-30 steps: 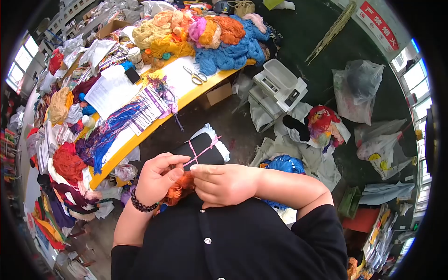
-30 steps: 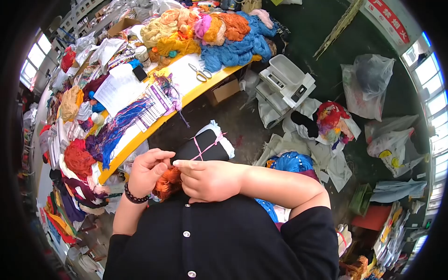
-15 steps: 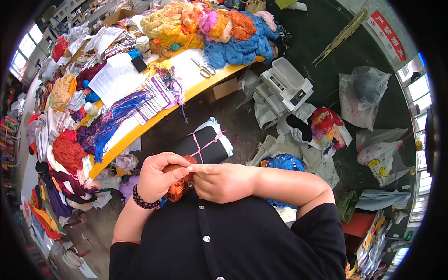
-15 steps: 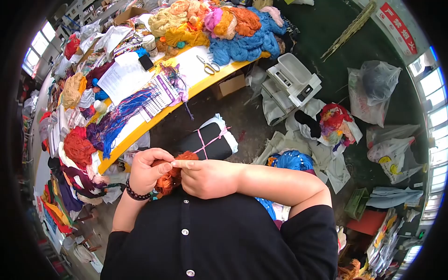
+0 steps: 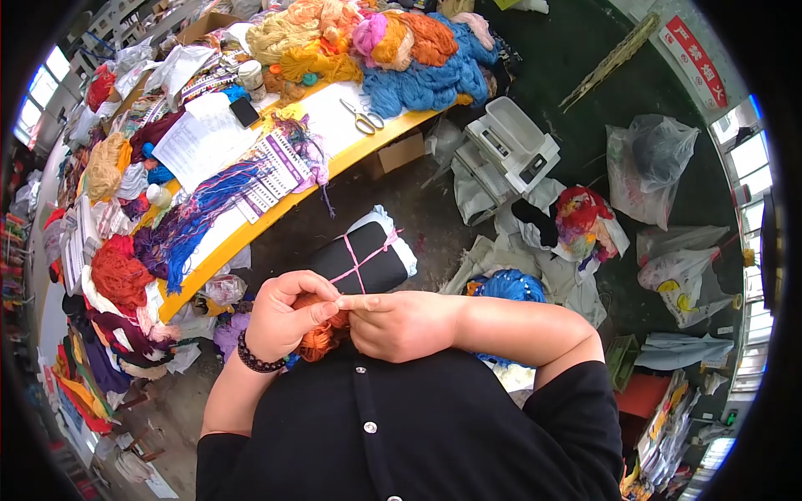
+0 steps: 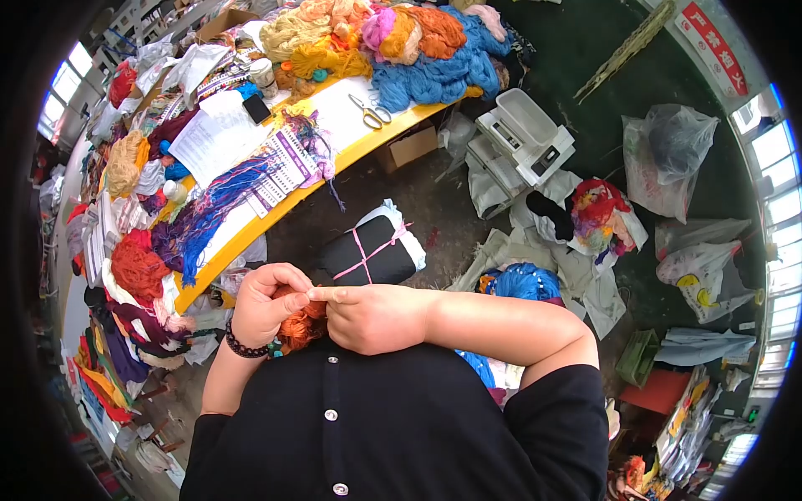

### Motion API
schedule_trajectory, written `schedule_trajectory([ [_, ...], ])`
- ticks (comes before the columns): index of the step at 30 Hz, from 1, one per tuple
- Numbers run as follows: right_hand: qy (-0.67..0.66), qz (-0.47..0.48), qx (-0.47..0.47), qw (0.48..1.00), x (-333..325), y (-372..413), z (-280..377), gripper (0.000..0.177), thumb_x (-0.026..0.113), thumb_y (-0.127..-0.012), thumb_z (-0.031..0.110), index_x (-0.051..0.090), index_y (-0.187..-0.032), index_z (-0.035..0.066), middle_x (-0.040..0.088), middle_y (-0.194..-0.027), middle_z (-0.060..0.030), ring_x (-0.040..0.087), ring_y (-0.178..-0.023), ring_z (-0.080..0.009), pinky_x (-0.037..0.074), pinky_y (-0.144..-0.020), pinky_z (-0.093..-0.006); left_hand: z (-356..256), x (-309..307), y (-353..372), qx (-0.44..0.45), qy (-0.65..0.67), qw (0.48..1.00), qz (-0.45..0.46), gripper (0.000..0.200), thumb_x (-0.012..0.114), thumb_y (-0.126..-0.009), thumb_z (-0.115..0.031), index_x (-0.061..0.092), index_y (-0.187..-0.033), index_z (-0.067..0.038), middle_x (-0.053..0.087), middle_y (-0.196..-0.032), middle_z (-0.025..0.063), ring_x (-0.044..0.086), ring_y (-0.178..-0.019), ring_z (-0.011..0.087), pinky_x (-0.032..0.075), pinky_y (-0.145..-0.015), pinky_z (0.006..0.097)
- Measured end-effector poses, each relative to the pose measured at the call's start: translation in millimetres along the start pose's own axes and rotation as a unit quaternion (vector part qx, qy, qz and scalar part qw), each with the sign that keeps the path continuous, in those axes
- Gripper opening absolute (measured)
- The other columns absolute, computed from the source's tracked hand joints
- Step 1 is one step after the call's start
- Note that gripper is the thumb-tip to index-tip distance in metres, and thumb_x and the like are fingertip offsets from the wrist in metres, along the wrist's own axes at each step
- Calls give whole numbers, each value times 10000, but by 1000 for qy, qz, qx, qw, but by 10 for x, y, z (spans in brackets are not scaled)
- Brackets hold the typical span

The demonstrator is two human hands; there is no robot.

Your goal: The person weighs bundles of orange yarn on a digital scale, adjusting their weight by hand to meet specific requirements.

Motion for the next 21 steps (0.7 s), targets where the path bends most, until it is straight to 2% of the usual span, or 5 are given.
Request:
schedule_trajectory([
  [5,-6,7,-14,1000,58,18,-6,148,524,-750,149,605,-789,31,626,-826,-68,628,-925,-214,341,-1100,-411,-14,-31,-14,-11,-10,1000,7,70,671,-815,17,624,-868,18,637,-893,63,605,-817,108,481,-755,230],
  [7,12,-34,-32,999,76,24,6,136,508,-769,144,601,-732,52,604,-727,-50,624,-795,-191,284,-1123,-437,-45,-39,-21,-23,-56,997,39,74,676,-804,19,626,-859,19,644,-870,60,604,-789,108,481,-738,232],
  [11,3,-37,-61,997,59,10,1,151,501,-779,153,608,-743,52,612,-739,-53,629,-812,-189,275,-1126,-437,-82,-67,-17,-39,-55,997,46,64,681,-790,21,630,-829,17,650,-838,61,603,-763,108,478,-715,231],
  [13,-10,-27,-90,996,72,-4,18,159,495,-787,151,610,-743,50,611,-734,-55,631,-805,-189,266,-1129,-441,-107,-80,-13,-28,-89,992,87,61,690,-777,21,634,-803,15,650,-823,65,605,-757,109,474,-690,229],
  [21,-50,-24,-115,992,73,-58,9,176,485,-799,151,608,-736,43,605,-717,-61,633,-792,-197,252,-1134,-447,-81,-124,34,-46,-59,993,88,100,725,-741,10,628,-763,7,655,-808,87,620,-734,133,486,-672,246],
])
Point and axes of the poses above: each hand's wrist, its own y-axis away from the middle knuckle, its own x-axis out of the palm, z = x × y, the point moved 4 cm from there along -y, towards the middle knuckle
